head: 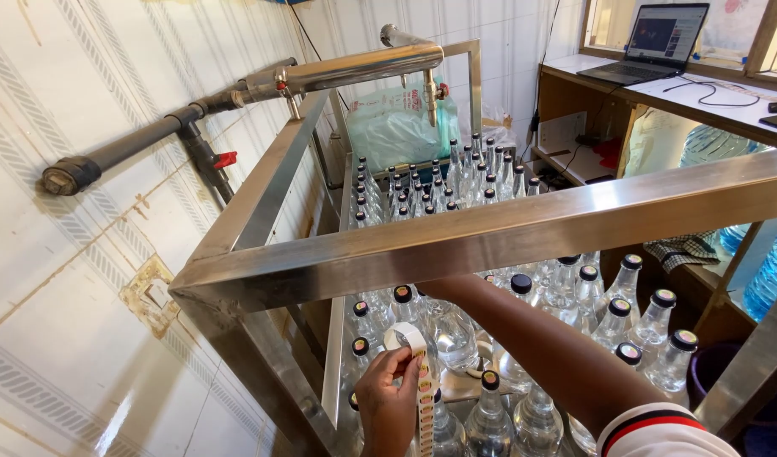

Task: Peeling small circular labels from a roll and applying them to the caps of glass water bottles.

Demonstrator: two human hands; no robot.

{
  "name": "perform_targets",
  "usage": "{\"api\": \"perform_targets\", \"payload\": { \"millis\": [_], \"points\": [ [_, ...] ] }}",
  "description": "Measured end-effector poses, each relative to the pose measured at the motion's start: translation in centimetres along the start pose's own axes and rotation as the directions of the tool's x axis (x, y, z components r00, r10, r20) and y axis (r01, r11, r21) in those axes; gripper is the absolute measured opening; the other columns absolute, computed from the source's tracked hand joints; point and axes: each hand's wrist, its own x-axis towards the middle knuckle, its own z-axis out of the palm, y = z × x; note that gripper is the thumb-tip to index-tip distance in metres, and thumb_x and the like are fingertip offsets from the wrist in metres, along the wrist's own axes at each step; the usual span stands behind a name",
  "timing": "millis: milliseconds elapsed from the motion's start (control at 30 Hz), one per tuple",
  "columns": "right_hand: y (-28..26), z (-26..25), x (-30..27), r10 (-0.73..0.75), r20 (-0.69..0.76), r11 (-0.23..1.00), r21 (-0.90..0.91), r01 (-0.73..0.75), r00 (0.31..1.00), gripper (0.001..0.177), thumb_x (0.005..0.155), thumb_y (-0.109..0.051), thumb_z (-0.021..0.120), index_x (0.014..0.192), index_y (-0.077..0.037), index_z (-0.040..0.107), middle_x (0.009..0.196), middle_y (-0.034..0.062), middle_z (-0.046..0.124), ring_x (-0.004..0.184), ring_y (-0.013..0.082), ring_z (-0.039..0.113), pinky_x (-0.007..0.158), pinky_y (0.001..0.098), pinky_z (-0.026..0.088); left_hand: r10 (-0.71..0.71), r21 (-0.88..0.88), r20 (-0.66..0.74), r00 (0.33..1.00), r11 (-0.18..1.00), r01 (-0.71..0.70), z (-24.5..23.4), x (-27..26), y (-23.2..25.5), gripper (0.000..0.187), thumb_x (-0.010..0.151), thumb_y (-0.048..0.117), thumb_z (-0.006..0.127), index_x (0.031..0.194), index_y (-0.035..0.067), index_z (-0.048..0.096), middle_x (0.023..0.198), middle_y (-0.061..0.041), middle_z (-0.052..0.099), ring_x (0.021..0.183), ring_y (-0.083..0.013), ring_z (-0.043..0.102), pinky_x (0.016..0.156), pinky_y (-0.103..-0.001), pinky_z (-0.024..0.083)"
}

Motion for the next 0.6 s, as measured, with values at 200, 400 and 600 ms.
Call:
{"api": "perform_targets", "payload": {
  "millis": [200,400,600],
  "points": [
    [1.0,0.3,0.7,-0.034,-0.038,0.999,-0.043,0.032,0.999,0.029,0.111,-0.012,0.056,0.083,-0.017,0.056,0.072,-0.0030,0.055,0.064,0.0087,0.046,0.055,0.0251,0.041,-0.079,0.007,0.055,0.995,0.997,0.079,0.5,0.2,1.2,0.020,0.094,0.024,0.084,0.109,0.011,0.088,0.102,-0.001,0.091,0.082,-0.0118,0.085,0.072,-0.030,0.072],
    [1.9,0.0,0.1,-0.072,-0.061,0.994,-0.089,0.066,0.996,0.028,0.111,-0.013,0.054,0.083,-0.019,0.053,0.073,-0.0040,0.051,0.065,0.0088,0.042,0.056,0.0262,0.038,-0.458,-0.372,0.192,0.868,0.784,0.497,0.6,0.8,3.4,0.029,0.092,0.010,0.085,0.120,0.003,0.089,0.102,-0.013,0.095,0.088,-0.0193,0.090,0.083,-0.031,0.079],
    [-1.8,-3.5,-8.1,-0.142,0.059,0.988,-0.060,0.146,0.988,0.043,0.095,-0.029,0.085,0.136,-0.019,0.079,0.135,0.0093,0.082,0.120,0.0249,0.083,0.097,0.0401,0.073,-0.609,-0.647,0.262,0.749,0.465,0.604,1.6,2.7,2.6,0.025,0.092,0.004,0.088,0.109,-0.013,0.083,0.095,-0.024,0.084,0.078,-0.0322,0.076,0.075,-0.043,0.068]
  ]
}}
